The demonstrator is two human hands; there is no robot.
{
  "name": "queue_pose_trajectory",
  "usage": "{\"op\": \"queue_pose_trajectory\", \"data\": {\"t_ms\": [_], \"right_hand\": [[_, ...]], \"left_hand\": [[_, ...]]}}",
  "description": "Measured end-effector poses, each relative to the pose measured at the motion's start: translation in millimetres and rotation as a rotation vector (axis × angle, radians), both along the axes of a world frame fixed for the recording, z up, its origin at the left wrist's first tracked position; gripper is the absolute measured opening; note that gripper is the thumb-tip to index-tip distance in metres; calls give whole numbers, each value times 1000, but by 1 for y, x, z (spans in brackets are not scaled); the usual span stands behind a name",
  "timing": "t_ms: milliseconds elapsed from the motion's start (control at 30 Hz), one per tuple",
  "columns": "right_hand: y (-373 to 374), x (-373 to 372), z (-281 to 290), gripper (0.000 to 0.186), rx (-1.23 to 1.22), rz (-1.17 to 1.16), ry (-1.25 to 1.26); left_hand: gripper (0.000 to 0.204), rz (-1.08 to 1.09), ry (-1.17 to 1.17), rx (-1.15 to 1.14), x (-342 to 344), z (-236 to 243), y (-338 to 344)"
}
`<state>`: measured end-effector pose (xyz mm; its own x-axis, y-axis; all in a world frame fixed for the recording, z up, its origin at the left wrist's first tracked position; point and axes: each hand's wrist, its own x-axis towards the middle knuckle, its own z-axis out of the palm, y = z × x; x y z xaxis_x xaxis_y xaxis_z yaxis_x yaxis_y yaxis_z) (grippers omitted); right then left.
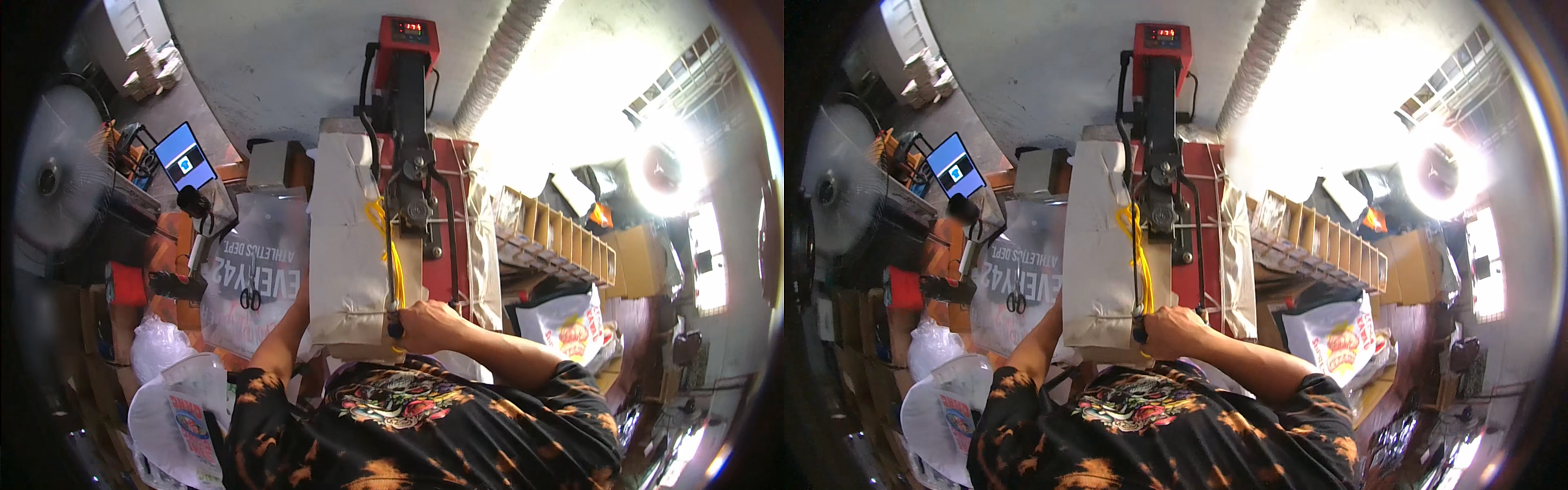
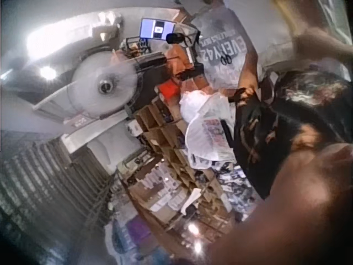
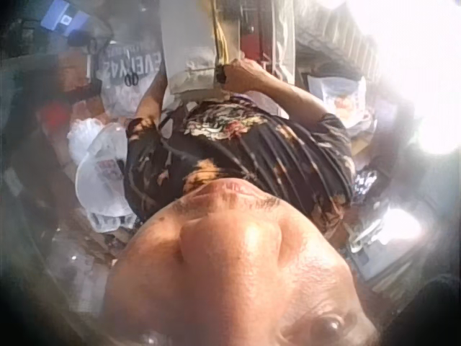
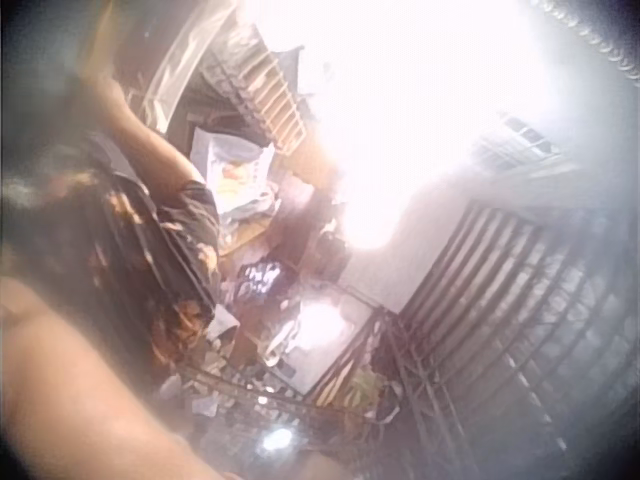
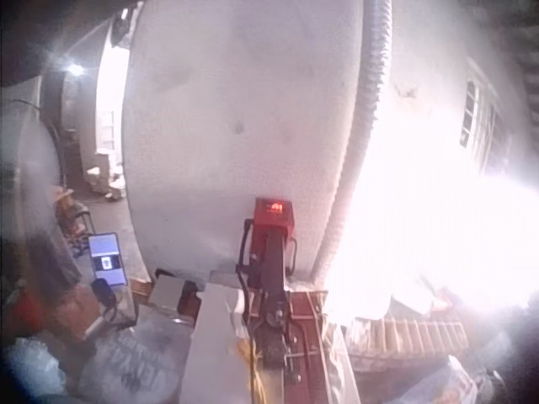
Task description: The person prepares a heat press and then applies graphic designs to white t-shirts by positioning the shirts and design sheets, using a pair of scissors to trim the sheets, and operating the heat press machine.
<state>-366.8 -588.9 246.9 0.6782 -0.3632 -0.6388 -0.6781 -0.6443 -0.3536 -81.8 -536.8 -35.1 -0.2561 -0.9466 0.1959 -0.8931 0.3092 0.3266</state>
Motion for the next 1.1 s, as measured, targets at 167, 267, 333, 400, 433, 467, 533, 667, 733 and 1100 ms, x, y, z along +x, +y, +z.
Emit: {"op": "queue_pose_trajectory", "data": {"t_ms": [167,267,333,400,433,467,533,667,733,1100], "right_hand": [[-16,2,-9,45,191,113,19],[-11,8,-1,45,157,75,63],[-7,6,-5,45,93,47,43],[-1,4,-5,46,26,7,22],[3,3,-2,47,-7,-17,11],[4,3,0,47,-40,-41,-1],[6,-2,-1,50,-62,-62,-35],[6,4,13,49,-32,-66,28],[4,8,13,45,-20,-59,53],[9,13,63,29,14,5,151]], "left_hand": [[60,15,-8,-18,-2,-1,-4],[59,22,-11,-11,-3,3,-2],[59,33,-8,-21,-2,2,-2],[58,44,-13,-24,-1,2,0],[58,47,-16,-26,-1,1,1],[58,50,-18,-29,-1,1,1],[57,43,-10,-30,-4,-1,2],[56,59,-5,-37,-3,-4,-1],[55,65,0,-40,-2,-4,-2],[52,86,28,-59,0,-12,5]]}}
